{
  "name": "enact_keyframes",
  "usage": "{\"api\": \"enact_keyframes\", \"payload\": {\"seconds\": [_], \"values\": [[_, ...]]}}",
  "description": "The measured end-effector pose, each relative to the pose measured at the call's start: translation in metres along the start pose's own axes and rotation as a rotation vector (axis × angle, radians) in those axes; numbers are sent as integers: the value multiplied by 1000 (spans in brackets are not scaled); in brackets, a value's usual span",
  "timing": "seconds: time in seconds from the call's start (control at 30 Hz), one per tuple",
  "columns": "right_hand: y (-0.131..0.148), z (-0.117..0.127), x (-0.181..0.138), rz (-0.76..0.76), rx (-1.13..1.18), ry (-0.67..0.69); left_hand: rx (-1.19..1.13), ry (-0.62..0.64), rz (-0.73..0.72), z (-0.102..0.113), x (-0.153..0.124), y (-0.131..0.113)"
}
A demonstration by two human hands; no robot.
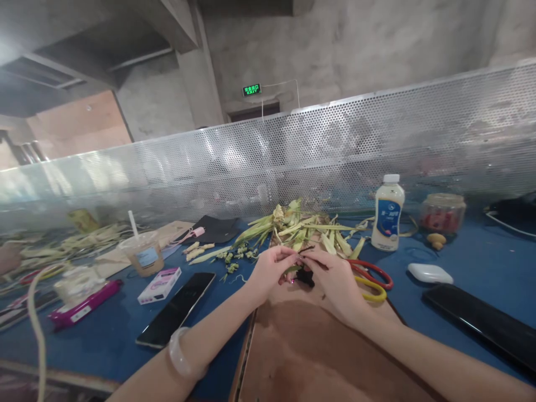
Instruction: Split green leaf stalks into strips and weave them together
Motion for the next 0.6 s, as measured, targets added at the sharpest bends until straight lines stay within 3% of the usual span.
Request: {"api": "enact_keyframes", "payload": {"seconds": [0.2,0.6], "values": [[-6,-4,-1,-79,76,-4,8,23,18,0,-1,3],[-4,-1,1,-6,15,83,-19,9,19,-3,-2,-2]]}}
Point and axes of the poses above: each hand's wrist, its own x-axis towards the middle knuckle, its own z-axis out of the back of the hand, y = z × x, the point moved 2 cm from there along x, towards the middle knuckle, and after that the axes turned 7 degrees about -x, right-handed, at the moved point
